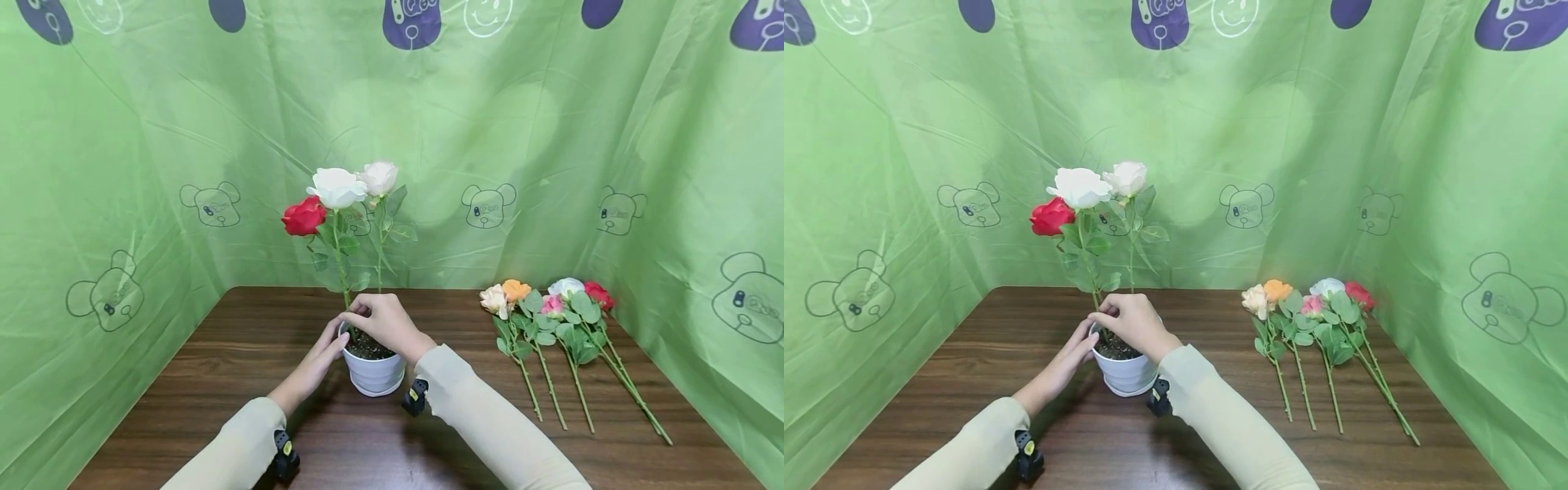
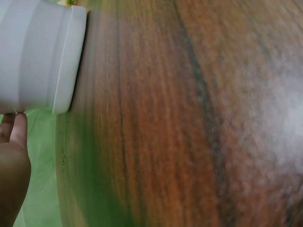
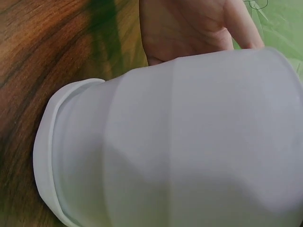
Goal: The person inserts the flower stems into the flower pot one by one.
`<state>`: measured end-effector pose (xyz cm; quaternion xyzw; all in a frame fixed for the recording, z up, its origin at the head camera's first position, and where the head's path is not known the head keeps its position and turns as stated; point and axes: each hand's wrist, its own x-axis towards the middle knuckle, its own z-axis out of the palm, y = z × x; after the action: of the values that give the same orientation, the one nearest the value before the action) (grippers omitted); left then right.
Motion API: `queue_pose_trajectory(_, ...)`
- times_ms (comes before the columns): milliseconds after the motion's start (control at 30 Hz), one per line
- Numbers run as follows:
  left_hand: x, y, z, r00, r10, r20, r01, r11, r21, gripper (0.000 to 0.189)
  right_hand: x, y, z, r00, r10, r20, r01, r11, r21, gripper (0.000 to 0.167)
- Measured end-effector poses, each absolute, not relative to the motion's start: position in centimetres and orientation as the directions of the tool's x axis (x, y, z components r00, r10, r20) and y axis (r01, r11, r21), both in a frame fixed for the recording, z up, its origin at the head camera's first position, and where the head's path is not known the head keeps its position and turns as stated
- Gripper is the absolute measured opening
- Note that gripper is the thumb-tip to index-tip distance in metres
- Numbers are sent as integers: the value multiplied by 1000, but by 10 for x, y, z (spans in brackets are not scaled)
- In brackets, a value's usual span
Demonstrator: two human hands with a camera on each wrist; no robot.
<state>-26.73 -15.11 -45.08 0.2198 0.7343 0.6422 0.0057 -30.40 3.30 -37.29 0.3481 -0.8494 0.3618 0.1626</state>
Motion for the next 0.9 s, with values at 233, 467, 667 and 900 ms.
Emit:
queue_pose_trajectory(233, -267, -152, -450, -894, 341, 291, 332, 69, 941, 47, -303, 37, -370, -691, -488, 532, -723, 464, -512, 12)
queue_pose_trajectory(467, -268, -151, -450, -891, 342, 299, 343, 74, 936, 47, -303, 41, -368, -698, -496, 517, -716, 457, -528, 11)
queue_pose_trajectory(667, -268, -152, -451, -885, 348, 309, 355, 74, 932, 50, -301, 47, -365, -712, -500, 493, -702, 476, -530, 12)
queue_pose_trajectory(900, -269, -152, -452, -866, 368, 339, 382, 48, 923, 51, -297, 58, -362, -708, -525, 473, -704, 473, -530, 13)
